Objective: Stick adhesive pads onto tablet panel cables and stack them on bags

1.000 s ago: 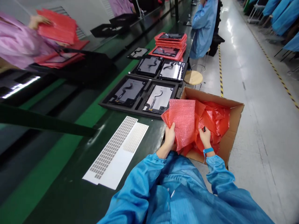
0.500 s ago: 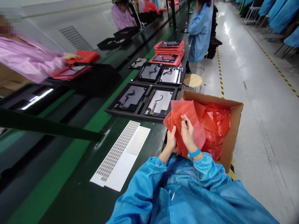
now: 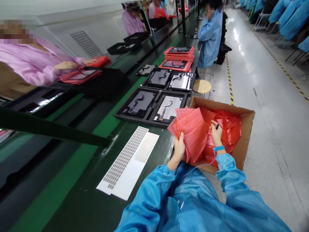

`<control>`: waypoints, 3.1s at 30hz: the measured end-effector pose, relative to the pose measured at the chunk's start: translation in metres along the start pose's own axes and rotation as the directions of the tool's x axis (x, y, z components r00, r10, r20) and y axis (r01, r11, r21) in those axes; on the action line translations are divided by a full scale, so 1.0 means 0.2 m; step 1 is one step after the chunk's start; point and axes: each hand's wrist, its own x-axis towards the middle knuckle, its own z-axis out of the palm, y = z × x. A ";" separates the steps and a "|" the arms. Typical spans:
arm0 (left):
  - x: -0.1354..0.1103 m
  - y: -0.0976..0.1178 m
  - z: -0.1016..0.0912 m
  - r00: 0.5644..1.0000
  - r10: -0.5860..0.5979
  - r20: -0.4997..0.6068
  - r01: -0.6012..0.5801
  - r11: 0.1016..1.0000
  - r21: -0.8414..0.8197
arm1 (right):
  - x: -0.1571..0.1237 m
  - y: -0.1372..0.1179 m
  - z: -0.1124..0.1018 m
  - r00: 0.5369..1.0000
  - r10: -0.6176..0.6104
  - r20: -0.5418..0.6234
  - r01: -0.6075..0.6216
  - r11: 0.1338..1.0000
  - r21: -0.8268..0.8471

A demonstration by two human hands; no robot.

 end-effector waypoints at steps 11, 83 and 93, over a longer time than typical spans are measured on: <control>0.03 0.00 0.01 0.999 0.015 -0.050 -0.016 1.000 -0.015 | 0.26 -0.08 -0.28 0.976 -0.212 0.050 0.208 0.839 -0.503; 0.02 0.01 -0.10 0.990 0.126 0.070 -0.138 0.970 0.200 | 0.07 0.18 -0.45 0.959 -0.276 0.068 0.255 0.728 -0.636; -0.05 -0.02 -0.10 0.995 0.075 0.072 -0.081 0.994 0.076 | -0.56 -0.15 0.22 0.812 -0.505 0.293 0.570 0.792 -0.217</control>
